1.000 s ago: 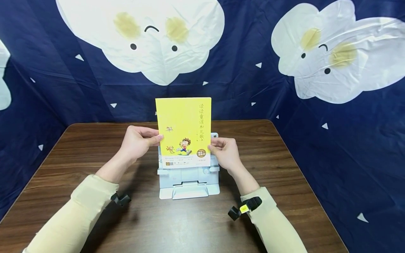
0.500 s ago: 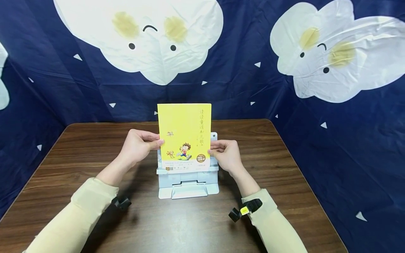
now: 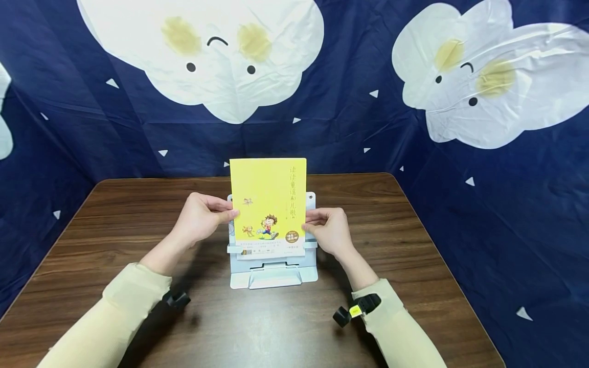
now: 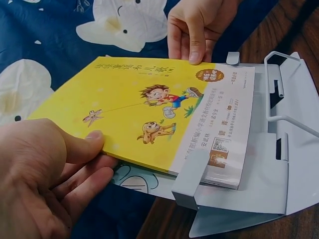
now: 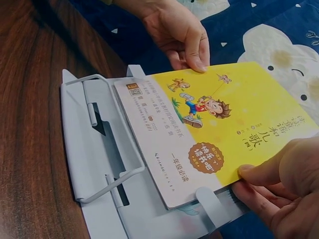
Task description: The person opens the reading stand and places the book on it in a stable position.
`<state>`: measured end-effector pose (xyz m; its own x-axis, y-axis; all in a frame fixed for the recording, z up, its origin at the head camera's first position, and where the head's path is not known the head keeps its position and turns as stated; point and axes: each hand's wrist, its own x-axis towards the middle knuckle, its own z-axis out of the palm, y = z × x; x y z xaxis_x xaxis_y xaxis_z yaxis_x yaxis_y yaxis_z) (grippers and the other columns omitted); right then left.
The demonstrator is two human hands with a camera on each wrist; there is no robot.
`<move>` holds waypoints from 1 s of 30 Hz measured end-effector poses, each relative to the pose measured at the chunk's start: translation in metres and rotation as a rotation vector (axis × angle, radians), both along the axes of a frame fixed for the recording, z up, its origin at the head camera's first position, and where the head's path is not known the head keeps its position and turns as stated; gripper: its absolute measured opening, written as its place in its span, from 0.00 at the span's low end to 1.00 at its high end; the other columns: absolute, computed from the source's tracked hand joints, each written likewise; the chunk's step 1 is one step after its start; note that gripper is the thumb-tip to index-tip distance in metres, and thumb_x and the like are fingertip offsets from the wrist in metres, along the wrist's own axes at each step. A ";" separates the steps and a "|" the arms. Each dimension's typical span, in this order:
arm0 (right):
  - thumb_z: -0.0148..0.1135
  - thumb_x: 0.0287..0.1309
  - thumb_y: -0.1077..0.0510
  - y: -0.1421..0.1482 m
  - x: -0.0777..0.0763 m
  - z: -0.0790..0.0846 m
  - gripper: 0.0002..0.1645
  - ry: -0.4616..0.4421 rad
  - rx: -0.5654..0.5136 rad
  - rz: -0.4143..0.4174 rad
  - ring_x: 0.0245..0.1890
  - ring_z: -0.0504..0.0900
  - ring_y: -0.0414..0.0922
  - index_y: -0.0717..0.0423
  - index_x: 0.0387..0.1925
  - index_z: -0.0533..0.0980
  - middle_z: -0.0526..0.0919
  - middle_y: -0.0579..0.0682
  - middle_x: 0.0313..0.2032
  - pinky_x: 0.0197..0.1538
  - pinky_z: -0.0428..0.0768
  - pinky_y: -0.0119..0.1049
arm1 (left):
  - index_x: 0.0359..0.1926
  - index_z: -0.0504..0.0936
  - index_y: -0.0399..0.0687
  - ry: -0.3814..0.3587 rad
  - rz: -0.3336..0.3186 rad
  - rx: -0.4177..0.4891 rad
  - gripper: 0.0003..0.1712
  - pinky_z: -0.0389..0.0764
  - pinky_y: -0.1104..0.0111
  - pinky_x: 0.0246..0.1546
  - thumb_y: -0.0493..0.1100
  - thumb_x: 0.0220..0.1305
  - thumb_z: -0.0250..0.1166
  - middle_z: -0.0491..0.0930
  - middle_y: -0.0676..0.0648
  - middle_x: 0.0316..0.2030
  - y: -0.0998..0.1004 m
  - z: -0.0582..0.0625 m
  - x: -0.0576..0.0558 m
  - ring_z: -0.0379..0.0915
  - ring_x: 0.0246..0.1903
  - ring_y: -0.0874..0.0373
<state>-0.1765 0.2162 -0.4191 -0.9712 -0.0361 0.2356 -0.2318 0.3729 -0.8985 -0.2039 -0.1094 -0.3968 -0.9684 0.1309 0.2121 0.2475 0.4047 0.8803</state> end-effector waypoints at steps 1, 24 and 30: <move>0.79 0.52 0.74 0.000 0.000 -0.001 0.14 0.002 0.004 0.004 0.33 0.90 0.49 0.67 0.42 0.89 0.91 0.56 0.34 0.36 0.87 0.33 | 0.41 0.94 0.37 0.003 -0.001 -0.008 0.11 0.83 0.71 0.28 0.36 0.57 0.82 0.91 0.44 0.33 0.000 0.000 0.000 0.87 0.33 0.54; 0.81 0.48 0.74 0.002 0.010 -0.007 0.13 0.024 0.151 0.049 0.30 0.88 0.47 0.67 0.38 0.88 0.90 0.54 0.31 0.32 0.86 0.33 | 0.39 0.94 0.40 0.030 -0.018 -0.141 0.12 0.84 0.66 0.26 0.39 0.54 0.84 0.90 0.50 0.29 0.001 -0.011 0.009 0.87 0.28 0.58; 0.81 0.48 0.75 0.003 0.012 -0.007 0.14 0.012 0.157 0.048 0.31 0.88 0.47 0.67 0.38 0.88 0.89 0.54 0.31 0.33 0.86 0.34 | 0.37 0.94 0.41 0.011 -0.015 -0.149 0.12 0.84 0.65 0.27 0.41 0.54 0.85 0.90 0.51 0.28 0.001 -0.013 0.011 0.87 0.28 0.59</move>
